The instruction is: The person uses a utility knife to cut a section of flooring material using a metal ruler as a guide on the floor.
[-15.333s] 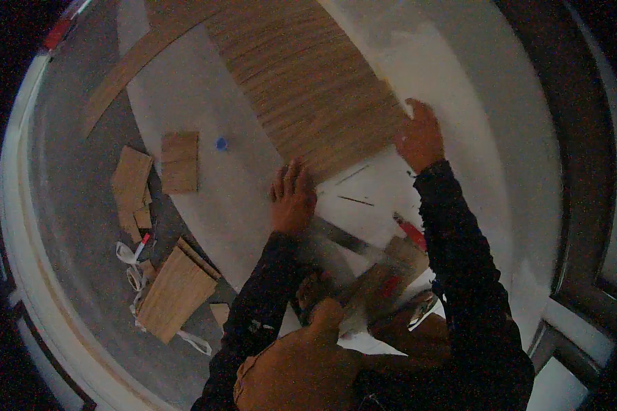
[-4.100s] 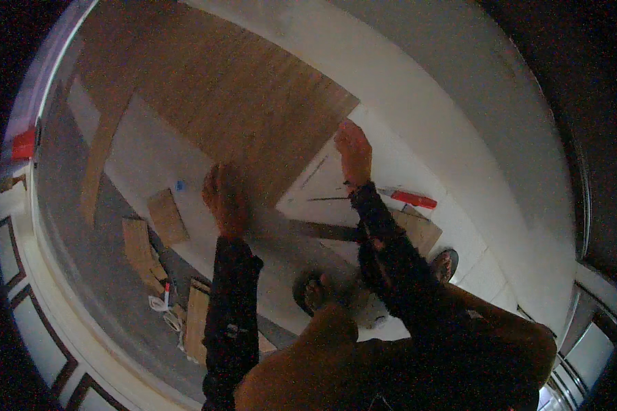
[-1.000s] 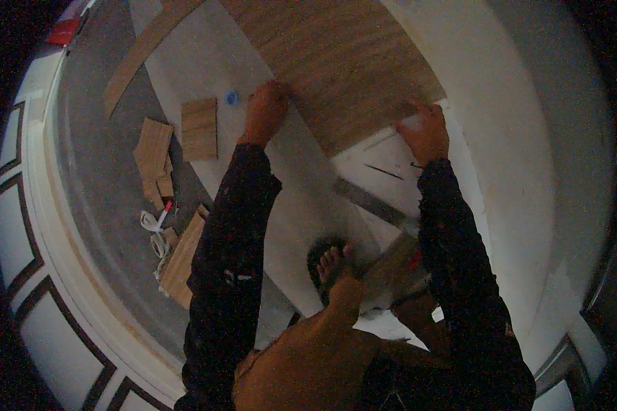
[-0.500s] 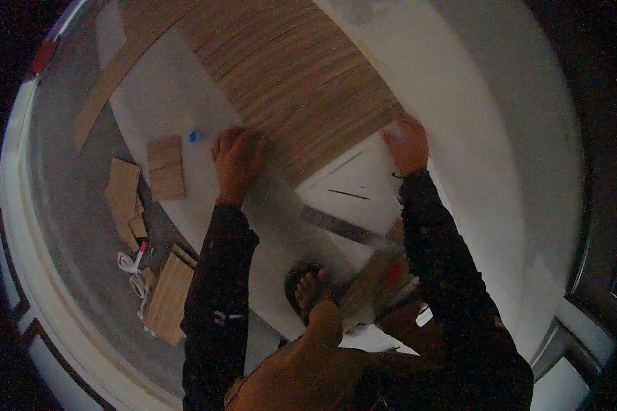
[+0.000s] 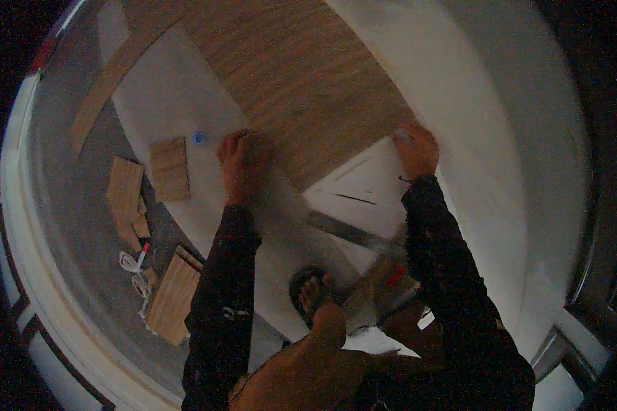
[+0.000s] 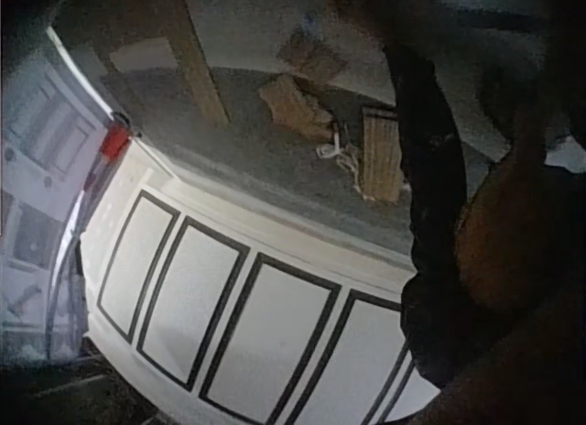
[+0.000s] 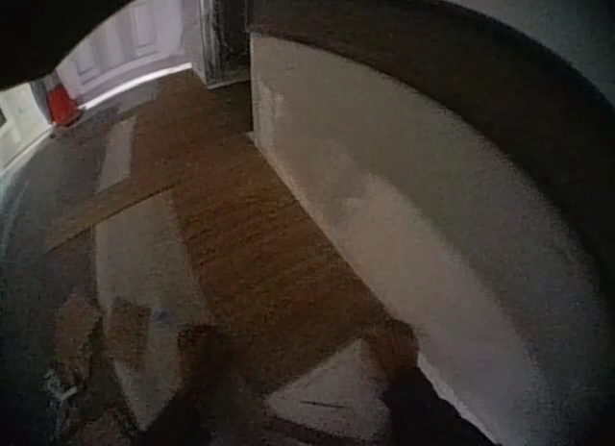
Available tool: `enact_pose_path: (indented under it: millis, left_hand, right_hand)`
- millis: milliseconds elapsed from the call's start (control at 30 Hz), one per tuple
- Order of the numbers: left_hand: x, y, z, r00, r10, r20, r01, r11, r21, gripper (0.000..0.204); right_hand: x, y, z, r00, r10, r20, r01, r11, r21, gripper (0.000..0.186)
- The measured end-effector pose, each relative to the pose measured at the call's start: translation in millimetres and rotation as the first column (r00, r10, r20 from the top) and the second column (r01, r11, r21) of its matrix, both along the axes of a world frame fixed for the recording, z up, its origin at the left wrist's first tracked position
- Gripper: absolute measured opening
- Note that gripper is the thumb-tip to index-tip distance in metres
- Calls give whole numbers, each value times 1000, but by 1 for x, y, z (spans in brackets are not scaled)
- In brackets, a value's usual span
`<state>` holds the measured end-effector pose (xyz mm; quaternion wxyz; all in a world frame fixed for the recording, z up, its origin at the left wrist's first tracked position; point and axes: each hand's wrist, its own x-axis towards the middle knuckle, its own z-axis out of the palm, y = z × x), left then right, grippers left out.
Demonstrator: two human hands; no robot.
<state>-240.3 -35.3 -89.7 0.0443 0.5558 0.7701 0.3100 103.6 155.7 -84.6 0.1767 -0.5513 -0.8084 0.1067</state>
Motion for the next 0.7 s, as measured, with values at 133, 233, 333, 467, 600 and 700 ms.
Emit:
enact_pose_path:
  millis: [133, 233, 333, 467, 600, 700]
  left_hand:
    - [0, 9, -18, 997, 75, -22, -75, 997, -11, 44]
    - [6, 9, -27, 996, 92, -6, -92, 996, -18, 43]
    - [11, 10, -36, 994, 85, -63, -88, 995, -38, 43]
    - [18, 57, -22, 995, 98, -35, -102, 983, -149, 55]
    - [33, 59, -20, 989, 151, -5, -151, 982, -116, 70]
    - [34, 59, -13, 982, 144, -123, -155, 985, -78, 84]
  right_hand:
    - [13, 9, 0, 999, -38, 24, 40, 993, -107, 37]
    - [20, 12, 4, 1000, -20, -8, 19, 991, -133, 38]
    - [26, 20, 0, 998, 19, 60, -11, 990, -139, 41]
    - [27, 72, -1, 973, 9, 231, 28, 987, -156, 52]
    - [47, 75, -14, 982, 9, 188, 35, 973, -230, 63]
    - [47, 75, -11, 986, 21, 164, 4, 988, -151, 64]
